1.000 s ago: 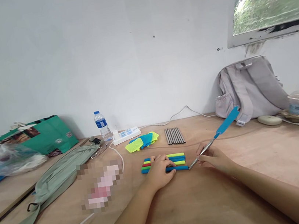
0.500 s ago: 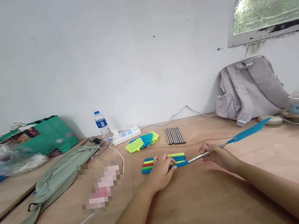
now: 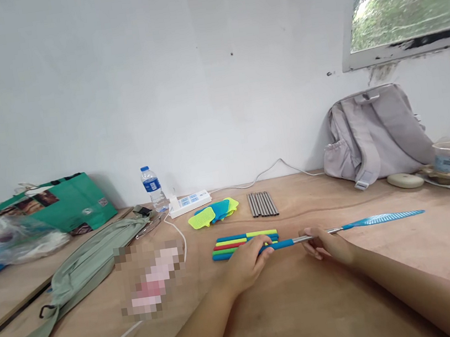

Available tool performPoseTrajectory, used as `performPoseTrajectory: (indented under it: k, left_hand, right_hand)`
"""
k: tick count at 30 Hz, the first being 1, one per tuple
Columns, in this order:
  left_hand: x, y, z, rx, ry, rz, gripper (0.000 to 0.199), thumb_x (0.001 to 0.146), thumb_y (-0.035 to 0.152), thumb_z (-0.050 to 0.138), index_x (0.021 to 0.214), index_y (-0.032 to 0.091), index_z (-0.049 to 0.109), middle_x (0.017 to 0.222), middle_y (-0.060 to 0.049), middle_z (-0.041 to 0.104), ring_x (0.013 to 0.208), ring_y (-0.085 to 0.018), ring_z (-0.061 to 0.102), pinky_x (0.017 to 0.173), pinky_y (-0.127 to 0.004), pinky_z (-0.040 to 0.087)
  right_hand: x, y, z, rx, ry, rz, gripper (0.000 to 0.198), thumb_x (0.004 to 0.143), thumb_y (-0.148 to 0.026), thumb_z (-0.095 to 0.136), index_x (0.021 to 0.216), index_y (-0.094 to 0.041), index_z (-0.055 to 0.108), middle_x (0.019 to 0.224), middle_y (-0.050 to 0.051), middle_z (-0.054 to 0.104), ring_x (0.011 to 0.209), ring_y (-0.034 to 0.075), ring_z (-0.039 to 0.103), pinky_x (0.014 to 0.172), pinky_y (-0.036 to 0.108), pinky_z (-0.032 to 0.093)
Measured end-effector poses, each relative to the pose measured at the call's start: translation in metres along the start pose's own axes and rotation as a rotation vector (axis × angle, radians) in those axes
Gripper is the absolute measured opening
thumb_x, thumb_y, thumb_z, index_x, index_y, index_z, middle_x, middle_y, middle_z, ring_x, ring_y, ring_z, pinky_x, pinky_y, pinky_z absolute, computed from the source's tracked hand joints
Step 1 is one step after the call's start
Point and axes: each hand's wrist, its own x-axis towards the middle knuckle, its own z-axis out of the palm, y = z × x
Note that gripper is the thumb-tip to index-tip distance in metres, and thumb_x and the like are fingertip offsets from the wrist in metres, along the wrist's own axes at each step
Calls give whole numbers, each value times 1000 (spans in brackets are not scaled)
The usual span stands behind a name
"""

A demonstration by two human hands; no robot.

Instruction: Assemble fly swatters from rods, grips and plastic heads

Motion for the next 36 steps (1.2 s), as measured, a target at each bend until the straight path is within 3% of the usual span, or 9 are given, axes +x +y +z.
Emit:
performPoseTrajectory:
  k: [6, 12, 27, 32, 36]
  left_hand:
    - [-1, 7, 3, -2, -47, -13, 21, 86, 35, 36, 94, 20, 49, 91, -3, 58, 77, -15, 52, 67, -25, 38]
    - [-1, 13, 9, -12, -29, -10, 21, 84, 38, 39, 86, 20, 49, 79, -1, 58, 68, -13, 51, 60, -23, 36]
    - [-3, 20, 26, 92, -26, 11, 26, 87, 40, 33, 84, 20, 49, 75, 0, 58, 66, -13, 51, 56, -22, 33]
    - [-1, 19, 26, 88, -39, 23, 24, 87, 38, 34, 87, 20, 49, 80, -1, 60, 71, -14, 54, 60, -22, 36]
    - [4, 14, 16, 139, -25, 30, 22, 87, 35, 34, 91, 21, 50, 90, -2, 61, 80, -16, 56, 67, -23, 39]
  right_hand:
    - [2, 3, 16, 40, 33, 14, 42, 77, -45, 27, 42, -22, 29, 35, -5, 25, 35, 8, 23, 40, 25, 21]
    - [1, 7, 28, 110, -29, 54, 39, 72, -50, 28, 44, -22, 28, 38, -6, 21, 35, 8, 17, 38, 24, 18]
    - [-9, 1, 43, 31, 91, -17, 37, 78, -45, 25, 52, -19, 35, 49, -4, 26, 46, 10, 22, 44, 25, 21]
    - [-6, 2, 43, 66, 53, -46, 38, 79, -47, 26, 57, -19, 40, 50, -5, 26, 46, 9, 23, 44, 23, 21]
    - [3, -2, 36, 98, -2, 2, 38, 80, -53, 27, 75, -19, 45, 55, -5, 40, 42, 8, 31, 39, 21, 20]
